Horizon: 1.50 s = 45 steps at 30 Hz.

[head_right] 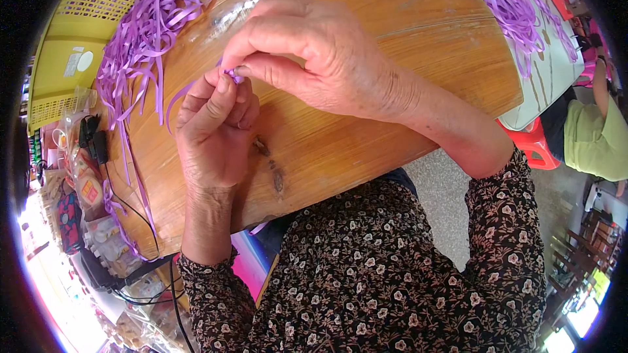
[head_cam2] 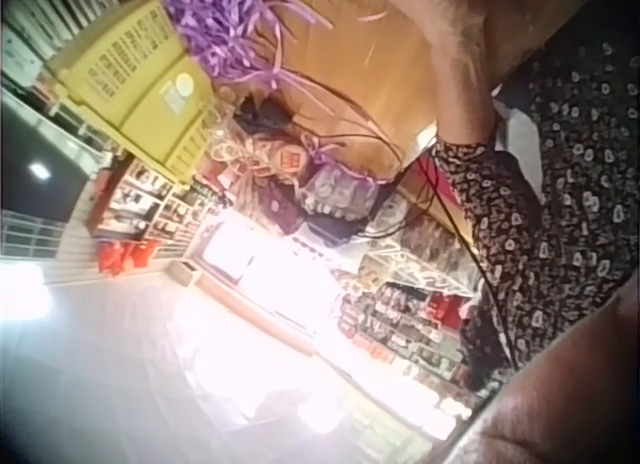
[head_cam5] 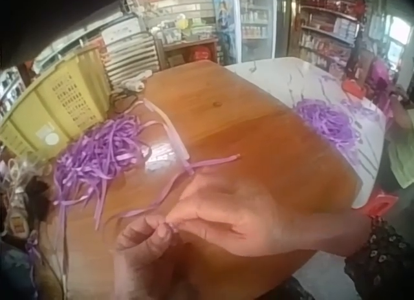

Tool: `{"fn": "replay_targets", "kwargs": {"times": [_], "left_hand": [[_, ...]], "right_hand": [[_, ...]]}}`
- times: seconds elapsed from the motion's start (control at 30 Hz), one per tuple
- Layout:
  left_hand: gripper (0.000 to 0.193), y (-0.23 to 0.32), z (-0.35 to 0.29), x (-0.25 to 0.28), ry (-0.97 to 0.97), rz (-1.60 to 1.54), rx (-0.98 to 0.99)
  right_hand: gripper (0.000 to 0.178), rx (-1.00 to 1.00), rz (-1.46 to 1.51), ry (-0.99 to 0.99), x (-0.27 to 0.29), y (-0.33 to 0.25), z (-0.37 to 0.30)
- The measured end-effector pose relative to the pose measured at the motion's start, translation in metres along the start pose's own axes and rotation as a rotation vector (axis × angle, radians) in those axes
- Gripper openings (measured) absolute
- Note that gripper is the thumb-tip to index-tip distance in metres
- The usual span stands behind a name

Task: Tying small purple ribbons into knots or bows on a wooden table.

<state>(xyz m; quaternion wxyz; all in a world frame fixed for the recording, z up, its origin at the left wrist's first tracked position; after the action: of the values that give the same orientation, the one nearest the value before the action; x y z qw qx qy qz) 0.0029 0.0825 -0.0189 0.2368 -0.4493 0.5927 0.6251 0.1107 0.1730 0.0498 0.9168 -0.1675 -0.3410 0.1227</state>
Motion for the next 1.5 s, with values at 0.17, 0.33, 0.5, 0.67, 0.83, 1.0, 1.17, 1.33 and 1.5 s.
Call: {"fn": "replay_targets", "kwargs": {"times": [0.17,0.33,0.5,0.67,0.83,1.0,1.17,1.33,1.5], "left_hand": [[0.011,-0.001,0.0,-0.001,0.007,0.011,0.024],[0.012,-0.005,0.003,0.001,-0.011,0.034,0.061],[0.015,0.0,-0.002,-0.008,0.044,0.195,0.001],[0.019,0.006,-0.004,-0.015,0.024,0.343,-0.097],[0.016,0.01,-0.005,-0.011,0.072,0.347,-0.123],[0.014,0.011,-0.007,-0.013,0.167,0.412,-0.15],[0.011,0.012,-0.006,-0.008,0.144,0.314,-0.132],[0.01,0.012,-0.008,-0.008,0.176,0.32,-0.143],[0.008,0.009,-0.008,-0.007,0.161,0.294,-0.106]], "right_hand": [[0.016,0.065,-0.072,-0.006,0.001,0.0,-0.003],[0.013,0.668,-0.525,0.043,0.003,-0.006,-0.006],[0.008,-0.093,0.15,-0.153,0.009,0.002,0.001],[0.005,0.194,-0.042,-0.017,0.01,0.001,-0.002],[0.006,0.167,0.02,-0.009,0.008,0.006,-0.001],[0.005,0.201,0.012,0.004,0.006,0.009,-0.003],[0.005,0.243,0.042,0.022,0.006,0.011,-0.003],[0.009,0.207,0.143,0.086,0.009,0.017,0.0],[0.018,0.524,-0.111,0.178,0.01,0.007,0.003]]}}
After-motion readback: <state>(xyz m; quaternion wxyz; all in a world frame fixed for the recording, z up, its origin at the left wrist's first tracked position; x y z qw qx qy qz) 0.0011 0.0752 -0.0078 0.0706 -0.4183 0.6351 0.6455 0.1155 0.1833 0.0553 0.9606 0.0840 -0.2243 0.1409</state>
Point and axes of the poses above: each hand's wrist, its own z-axis towards the middle knuckle, its own x-axis out of the back of the hand, y = z × x, the point moved 6 cm from there along z, towards the middle knuckle, and after that the axes turned 15 degrees about -z, right-handed, at the moved point
